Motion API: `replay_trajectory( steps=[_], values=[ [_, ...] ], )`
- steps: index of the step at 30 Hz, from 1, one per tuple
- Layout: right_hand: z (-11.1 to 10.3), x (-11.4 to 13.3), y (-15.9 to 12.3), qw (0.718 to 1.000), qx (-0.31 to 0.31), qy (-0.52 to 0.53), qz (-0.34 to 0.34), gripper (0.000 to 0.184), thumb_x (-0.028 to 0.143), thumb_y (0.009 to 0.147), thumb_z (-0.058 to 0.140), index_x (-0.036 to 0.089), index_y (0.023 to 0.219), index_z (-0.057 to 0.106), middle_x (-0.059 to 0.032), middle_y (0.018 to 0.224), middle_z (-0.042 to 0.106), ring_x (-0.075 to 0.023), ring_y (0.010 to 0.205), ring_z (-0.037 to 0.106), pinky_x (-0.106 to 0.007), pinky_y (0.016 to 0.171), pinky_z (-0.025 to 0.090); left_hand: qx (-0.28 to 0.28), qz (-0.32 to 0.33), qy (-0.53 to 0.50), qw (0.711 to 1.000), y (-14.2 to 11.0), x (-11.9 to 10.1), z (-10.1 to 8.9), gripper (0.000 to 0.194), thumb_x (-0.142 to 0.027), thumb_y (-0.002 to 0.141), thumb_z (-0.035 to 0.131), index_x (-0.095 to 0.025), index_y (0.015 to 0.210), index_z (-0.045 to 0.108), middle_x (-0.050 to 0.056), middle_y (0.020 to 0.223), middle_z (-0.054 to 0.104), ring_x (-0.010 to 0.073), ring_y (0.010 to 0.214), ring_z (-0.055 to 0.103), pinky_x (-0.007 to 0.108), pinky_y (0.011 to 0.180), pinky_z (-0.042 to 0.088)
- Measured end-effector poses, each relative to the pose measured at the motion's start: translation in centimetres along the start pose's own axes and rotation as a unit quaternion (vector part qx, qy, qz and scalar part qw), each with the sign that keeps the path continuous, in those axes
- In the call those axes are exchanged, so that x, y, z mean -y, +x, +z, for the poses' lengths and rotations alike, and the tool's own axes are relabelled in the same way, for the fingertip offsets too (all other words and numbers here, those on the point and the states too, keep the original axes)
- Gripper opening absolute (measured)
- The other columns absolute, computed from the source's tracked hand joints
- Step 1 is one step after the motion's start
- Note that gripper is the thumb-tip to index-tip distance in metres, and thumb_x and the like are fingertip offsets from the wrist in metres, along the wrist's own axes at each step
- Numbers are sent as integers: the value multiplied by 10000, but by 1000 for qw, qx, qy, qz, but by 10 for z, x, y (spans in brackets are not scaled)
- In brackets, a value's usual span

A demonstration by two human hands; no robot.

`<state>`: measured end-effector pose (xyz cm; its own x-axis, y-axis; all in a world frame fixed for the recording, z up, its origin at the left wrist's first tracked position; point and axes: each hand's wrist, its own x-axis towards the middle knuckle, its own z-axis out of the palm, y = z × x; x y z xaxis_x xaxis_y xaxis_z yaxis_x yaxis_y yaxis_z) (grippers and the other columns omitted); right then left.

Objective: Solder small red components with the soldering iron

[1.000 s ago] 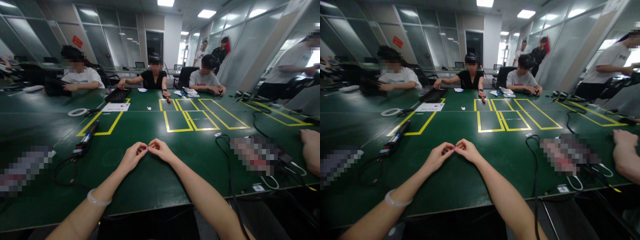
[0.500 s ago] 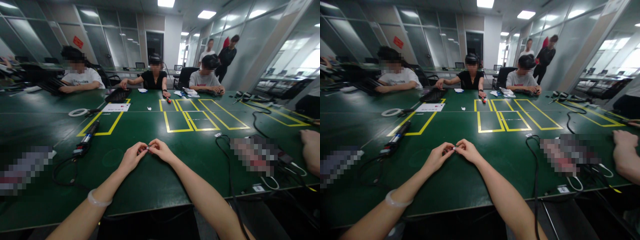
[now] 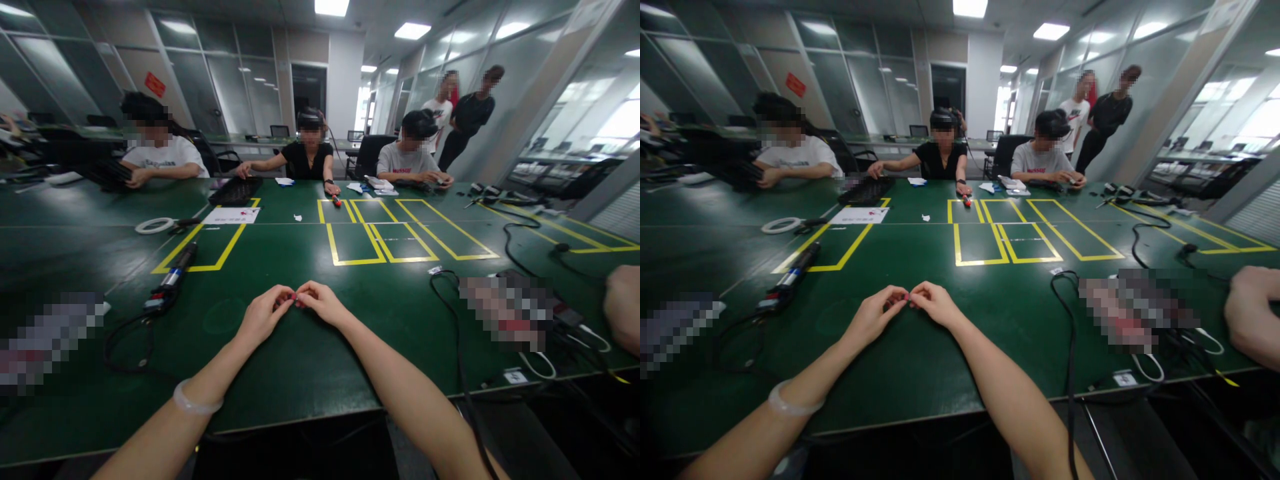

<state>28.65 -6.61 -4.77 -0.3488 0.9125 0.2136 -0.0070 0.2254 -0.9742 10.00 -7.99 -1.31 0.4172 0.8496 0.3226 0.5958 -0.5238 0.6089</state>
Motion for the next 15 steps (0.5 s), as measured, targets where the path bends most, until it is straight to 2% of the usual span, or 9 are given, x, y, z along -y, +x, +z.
replay_trajectory(
  steps=[4, 11, 15],
  values=[
    [1, 1, 0, 1000, -2, 6, -4, 271, 348, 766, 661, 169, 947, 570, -2, 770, 622, -109, 664, 576, -236, 646, 462, 1, -15, -9, 1000, 0, 2, 1, 234, -386, 875, 489, -214, 991, 595, 33, 915, 655, 175, 817, 615, 267, 706, 469],
    [-1, -2, 0, 1000, 8, 19, 14, 228, 370, 816, 595, 152, 873, 565, -16, 729, 636, -115, 665, 590, -259, 684, 467, 3, -4, -19, 1000, -1, 2, 1, 241, -359, 870, 508, -212, 1053, 566, 32, 923, 647, 159, 815, 615, 259, 710, 477],
    [0, -2, 1, 1000, 3, 28, 11, 233, 362, 838, 564, 150, 935, 560, -14, 736, 637, -109, 652, 583, -248, 664, 459, 5, -8, -17, 1000, -1, 4, 1, 227, -374, 880, 489, -215, 1006, 590, 34, 931, 659, 167, 830, 621, 267, 726, 479]
  ],
)
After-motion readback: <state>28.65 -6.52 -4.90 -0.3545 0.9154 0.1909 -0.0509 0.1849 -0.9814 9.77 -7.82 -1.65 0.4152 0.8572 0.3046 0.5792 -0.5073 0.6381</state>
